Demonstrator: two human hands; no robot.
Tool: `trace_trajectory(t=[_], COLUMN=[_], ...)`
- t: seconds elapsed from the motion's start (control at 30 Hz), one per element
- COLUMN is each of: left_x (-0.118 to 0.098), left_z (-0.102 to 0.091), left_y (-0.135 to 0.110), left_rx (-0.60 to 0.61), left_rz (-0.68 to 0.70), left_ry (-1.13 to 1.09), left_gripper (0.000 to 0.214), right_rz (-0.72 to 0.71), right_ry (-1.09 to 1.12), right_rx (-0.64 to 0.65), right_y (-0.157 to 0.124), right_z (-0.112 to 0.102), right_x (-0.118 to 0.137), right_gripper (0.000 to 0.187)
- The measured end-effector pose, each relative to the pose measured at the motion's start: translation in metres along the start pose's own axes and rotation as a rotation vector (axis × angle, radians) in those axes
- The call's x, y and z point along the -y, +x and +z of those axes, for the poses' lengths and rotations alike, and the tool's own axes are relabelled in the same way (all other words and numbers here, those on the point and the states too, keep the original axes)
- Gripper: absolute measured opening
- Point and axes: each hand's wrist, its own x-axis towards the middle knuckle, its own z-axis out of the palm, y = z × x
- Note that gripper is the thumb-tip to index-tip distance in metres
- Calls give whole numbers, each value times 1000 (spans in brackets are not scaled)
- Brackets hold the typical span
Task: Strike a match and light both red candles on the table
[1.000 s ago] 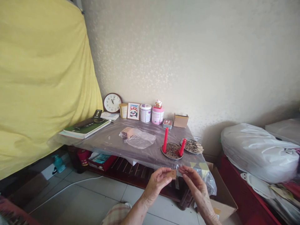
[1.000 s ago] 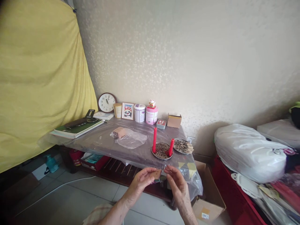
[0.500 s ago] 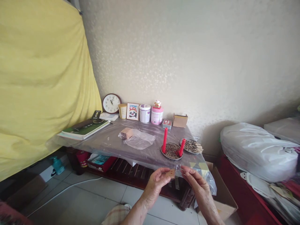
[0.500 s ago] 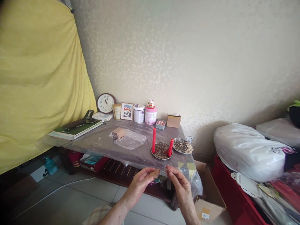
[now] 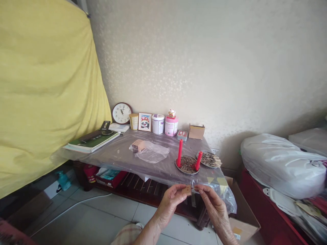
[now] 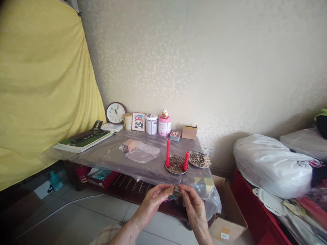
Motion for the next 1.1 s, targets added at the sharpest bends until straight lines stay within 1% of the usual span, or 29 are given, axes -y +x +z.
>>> trace_trajectory(t=[0.13,0.43,0.67,1.1], left_x=[2,0,1,0], left_z=[-1,0,0,0], left_y=[0,-2,0,0], left_rx=[10,32,4,-33], left_rz=[-6,-22,-22,-26], left_ry=[2,32,33,69], left_gripper=[30,27,25,30], right_rz=[-28,-8,7,-100], right_ry=[-44,5,17,-55], right_rx=[0,-20,3,27], right_y=[0,0,-1,0], right_z=[-2,-2,-1,0], right_x=[-2,-11,-12,-18], right_gripper=[35,32,31,24])
